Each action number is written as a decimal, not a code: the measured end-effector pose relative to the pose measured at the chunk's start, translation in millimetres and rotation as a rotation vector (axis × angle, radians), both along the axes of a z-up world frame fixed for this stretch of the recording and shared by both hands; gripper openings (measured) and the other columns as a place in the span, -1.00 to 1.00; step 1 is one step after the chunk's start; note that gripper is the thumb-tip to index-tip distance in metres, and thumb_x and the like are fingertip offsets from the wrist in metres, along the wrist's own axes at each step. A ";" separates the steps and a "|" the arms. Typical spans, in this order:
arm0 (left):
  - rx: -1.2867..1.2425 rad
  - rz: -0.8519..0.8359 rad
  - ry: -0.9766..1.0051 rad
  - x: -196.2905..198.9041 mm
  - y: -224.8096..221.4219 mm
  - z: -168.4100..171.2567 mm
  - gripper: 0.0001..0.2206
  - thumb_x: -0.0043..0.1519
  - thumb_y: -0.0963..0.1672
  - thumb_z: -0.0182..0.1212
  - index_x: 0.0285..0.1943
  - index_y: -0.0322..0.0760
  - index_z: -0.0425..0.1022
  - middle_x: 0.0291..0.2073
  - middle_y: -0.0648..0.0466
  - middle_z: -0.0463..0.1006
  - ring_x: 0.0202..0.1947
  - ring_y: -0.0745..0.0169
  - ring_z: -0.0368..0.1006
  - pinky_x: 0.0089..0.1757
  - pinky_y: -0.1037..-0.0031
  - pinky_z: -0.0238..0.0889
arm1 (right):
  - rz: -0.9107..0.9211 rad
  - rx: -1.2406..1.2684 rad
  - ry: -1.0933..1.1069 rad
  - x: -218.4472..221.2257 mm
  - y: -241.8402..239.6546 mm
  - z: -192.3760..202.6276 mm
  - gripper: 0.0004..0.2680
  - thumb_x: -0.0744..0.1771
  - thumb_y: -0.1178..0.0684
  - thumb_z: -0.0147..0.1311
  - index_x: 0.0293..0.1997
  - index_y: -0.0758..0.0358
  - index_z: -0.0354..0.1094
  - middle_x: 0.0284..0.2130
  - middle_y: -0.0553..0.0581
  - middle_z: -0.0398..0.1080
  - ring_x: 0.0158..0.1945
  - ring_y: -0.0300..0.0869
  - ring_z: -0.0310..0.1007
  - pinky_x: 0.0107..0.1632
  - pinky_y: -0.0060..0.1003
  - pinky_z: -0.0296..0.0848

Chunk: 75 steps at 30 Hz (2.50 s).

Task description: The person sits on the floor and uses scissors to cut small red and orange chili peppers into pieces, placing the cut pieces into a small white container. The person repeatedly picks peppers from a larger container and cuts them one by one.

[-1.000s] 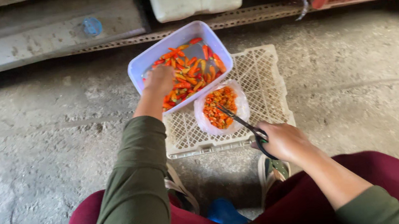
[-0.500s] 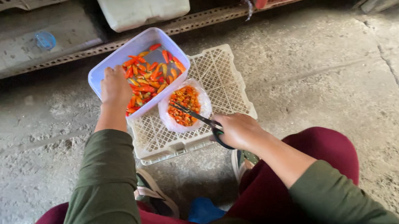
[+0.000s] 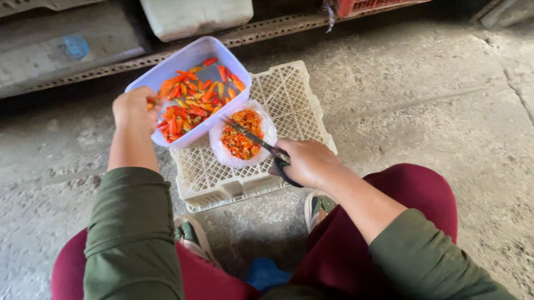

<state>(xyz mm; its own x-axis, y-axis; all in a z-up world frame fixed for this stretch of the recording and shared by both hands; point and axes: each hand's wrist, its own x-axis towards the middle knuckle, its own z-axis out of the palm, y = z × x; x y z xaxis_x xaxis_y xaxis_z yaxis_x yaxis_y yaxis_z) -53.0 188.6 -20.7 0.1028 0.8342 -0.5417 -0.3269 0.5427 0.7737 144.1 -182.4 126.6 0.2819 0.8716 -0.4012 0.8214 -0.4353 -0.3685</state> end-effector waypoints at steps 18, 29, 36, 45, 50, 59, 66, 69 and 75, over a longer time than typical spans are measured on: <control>0.079 -0.325 -0.222 17.4 -112.8 52.8 -0.86 0.11 -0.33 0.14 -0.20 -0.40 0.44 -0.20 -0.04 0.51 -0.23 -0.06 0.50 -0.19 0.23 0.50 | -0.102 0.130 0.801 23.6 -2.0 -49.2 -0.65 0.28 -0.21 0.21 0.11 0.06 0.40 -0.27 0.01 0.52 -0.21 -0.33 0.46 -0.24 -0.41 0.39; 0.145 -0.436 -0.034 17.8 -108.5 31.3 -0.81 0.11 -0.30 0.18 -0.10 -0.37 0.42 -0.27 -0.03 0.46 -0.30 0.19 0.44 -0.25 0.36 0.51 | -0.159 0.001 0.757 20.9 43.8 -70.8 -0.68 0.28 -0.21 0.21 0.02 0.14 0.46 -0.39 0.01 0.45 -0.38 -0.31 0.42 -0.40 -0.39 0.44; 0.266 -0.300 0.192 21.7 -49.1 -34.8 -0.68 0.05 -0.29 0.27 0.01 -0.42 0.44 -0.38 -0.01 0.50 -0.51 0.24 0.41 -0.42 0.52 0.36 | -0.334 -0.028 0.799 32.0 42.1 -77.9 -0.69 0.28 -0.17 0.23 0.00 0.19 0.47 -0.47 0.05 0.39 -0.49 -0.27 0.33 -0.45 -0.42 0.34; 0.329 -0.576 0.781 24.0 -68.6 -6.6 -0.69 0.10 -0.14 0.43 -0.02 -0.43 0.60 -0.31 -0.05 0.62 -0.42 0.17 0.51 -0.44 0.43 0.34 | -0.326 -0.123 0.718 40.3 38.2 -82.6 -0.70 0.28 -0.21 0.18 -0.05 0.15 0.47 -0.46 0.06 0.47 -0.45 -0.27 0.37 -0.40 -0.42 0.38; 0.257 -0.756 0.452 40.2 -121.3 16.4 -0.67 0.08 -0.09 0.41 0.01 -0.24 0.60 -0.28 0.15 0.63 -0.34 0.32 0.53 -0.41 0.48 0.42 | -0.279 -0.089 0.805 39.0 30.7 -82.7 -0.74 0.28 -0.15 0.19 -0.08 0.16 0.46 -0.46 -0.05 0.42 -0.41 -0.35 0.37 -0.40 -0.42 0.37; 0.159 -0.630 0.256 41.9 -186.2 2.6 -0.78 0.16 -0.17 0.36 -0.06 -0.44 0.60 -0.37 0.00 0.62 -0.46 0.33 0.51 -0.40 0.50 0.44 | -0.198 -0.126 0.854 34.9 16.7 -76.9 -0.75 0.29 -0.14 0.21 -0.08 0.17 0.48 -0.53 -0.06 0.35 -0.48 -0.34 0.25 -0.46 -0.43 0.26; 0.049 -0.633 0.159 38.2 -199.5 -10.2 -0.78 0.15 -0.18 0.32 -0.06 -0.40 0.58 -0.40 0.14 0.55 -0.49 0.43 0.40 -0.44 0.53 0.38 | -0.267 -0.162 1.082 41.3 14.0 -97.4 -0.74 0.29 -0.10 0.21 -0.01 0.16 0.42 -0.41 -0.11 0.34 -0.36 -0.39 0.31 -0.35 -0.46 0.36; 0.049 -0.726 0.226 39.1 -196.7 -6.6 -0.73 0.13 -0.18 0.32 0.01 -0.38 0.60 -0.38 0.17 0.57 -0.47 0.45 0.38 -0.45 0.56 0.37 | -0.332 -0.198 1.187 48.4 15.1 -103.7 -0.72 0.30 -0.11 0.22 0.00 0.19 0.40 -0.42 -0.09 0.27 -0.38 -0.36 0.24 -0.35 -0.45 0.29; 0.096 -0.807 0.295 45.6 -190.6 -10.1 -0.63 0.13 -0.17 0.38 0.12 -0.43 0.60 -0.44 0.07 0.57 -0.54 0.41 0.36 -0.49 0.55 0.37 | -0.387 -0.224 1.129 47.0 23.2 -105.9 -0.73 0.28 -0.09 0.24 0.02 0.15 0.44 -0.44 -0.10 0.26 -0.42 -0.35 0.22 -0.36 -0.44 0.31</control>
